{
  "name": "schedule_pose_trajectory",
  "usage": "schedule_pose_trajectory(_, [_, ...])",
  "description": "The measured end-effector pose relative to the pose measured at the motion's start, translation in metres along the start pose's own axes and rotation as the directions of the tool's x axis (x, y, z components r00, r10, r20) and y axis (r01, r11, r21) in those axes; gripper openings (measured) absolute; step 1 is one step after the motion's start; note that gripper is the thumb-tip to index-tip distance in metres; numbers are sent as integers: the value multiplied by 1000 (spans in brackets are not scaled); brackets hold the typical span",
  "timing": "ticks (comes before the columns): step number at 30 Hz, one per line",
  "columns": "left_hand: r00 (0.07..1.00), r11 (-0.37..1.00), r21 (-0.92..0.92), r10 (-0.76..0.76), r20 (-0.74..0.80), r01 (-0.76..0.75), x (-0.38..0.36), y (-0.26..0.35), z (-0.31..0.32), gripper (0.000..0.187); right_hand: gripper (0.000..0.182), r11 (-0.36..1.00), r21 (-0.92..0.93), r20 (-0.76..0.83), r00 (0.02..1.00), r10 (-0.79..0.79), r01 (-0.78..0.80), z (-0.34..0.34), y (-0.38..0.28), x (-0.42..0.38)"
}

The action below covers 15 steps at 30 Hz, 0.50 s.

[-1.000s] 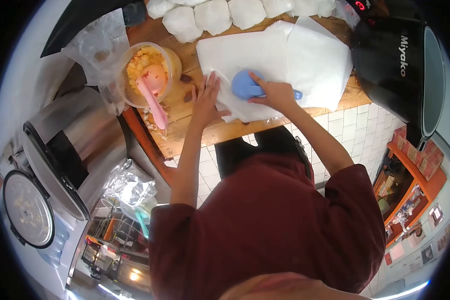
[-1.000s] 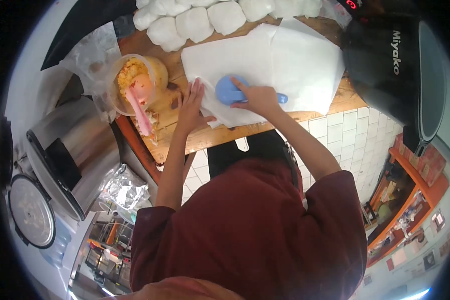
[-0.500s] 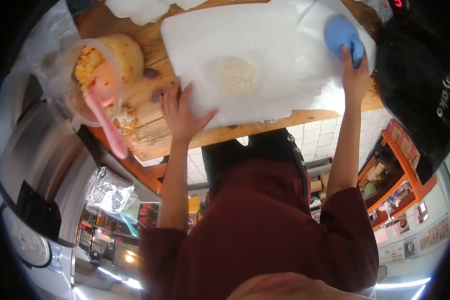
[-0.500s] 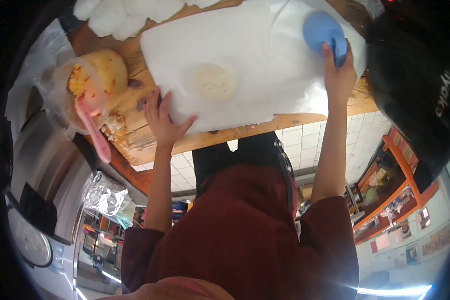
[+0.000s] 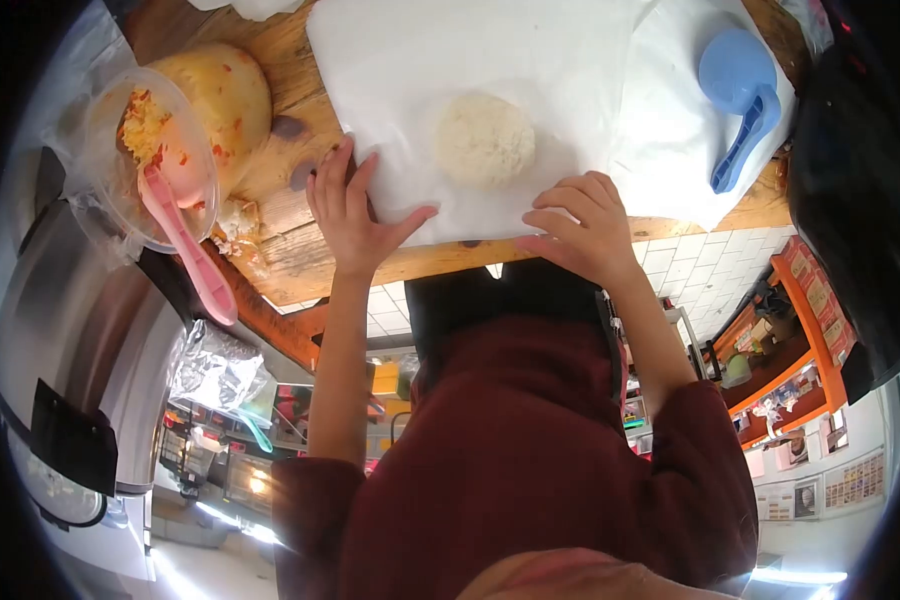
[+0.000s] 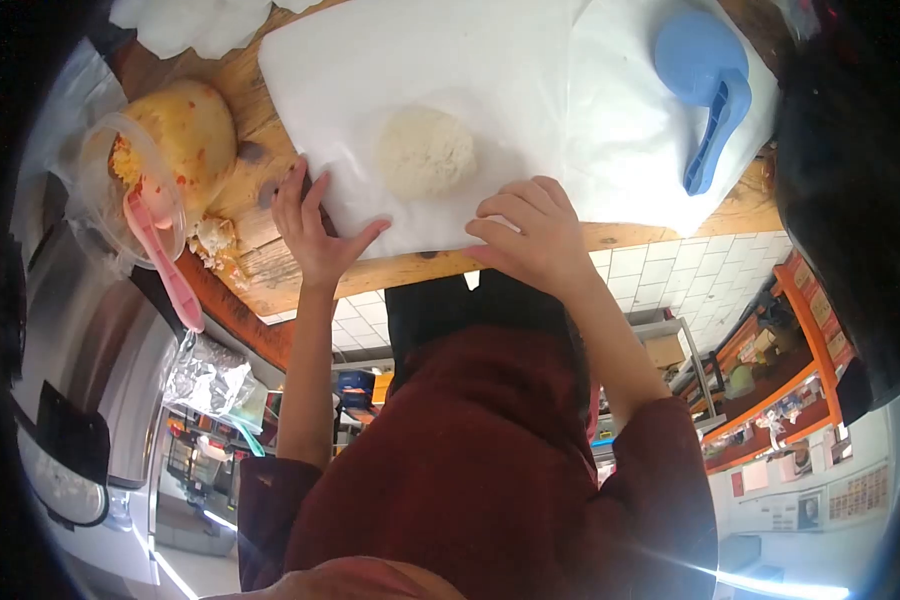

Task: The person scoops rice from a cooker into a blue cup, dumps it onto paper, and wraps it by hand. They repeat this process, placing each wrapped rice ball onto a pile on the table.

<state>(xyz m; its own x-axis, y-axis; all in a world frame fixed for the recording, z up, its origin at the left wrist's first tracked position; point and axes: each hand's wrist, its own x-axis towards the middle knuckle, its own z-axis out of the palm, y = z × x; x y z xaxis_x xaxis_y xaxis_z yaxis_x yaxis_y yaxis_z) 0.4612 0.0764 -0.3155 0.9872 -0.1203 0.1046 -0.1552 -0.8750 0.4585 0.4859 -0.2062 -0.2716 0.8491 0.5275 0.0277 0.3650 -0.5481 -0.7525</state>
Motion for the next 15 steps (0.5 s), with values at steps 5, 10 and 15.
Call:
schedule_pose_trajectory(5, [999,997,-72,30,-39,-32,-13,2,-6,83,28,974,-212,63,996,-62,74,12,20,-34])
schedule_pose_trajectory(10, [934,927,-226,333,132,-299,-41,40,-13,63,19,949,-263,91,983,-156,175,9,23,-34])
schedule_pose_trajectory(15, [918,923,-219,357,174,-317,-46,57,-2,44,13,985,-138,148,985,-87,108,-2,22,-27])
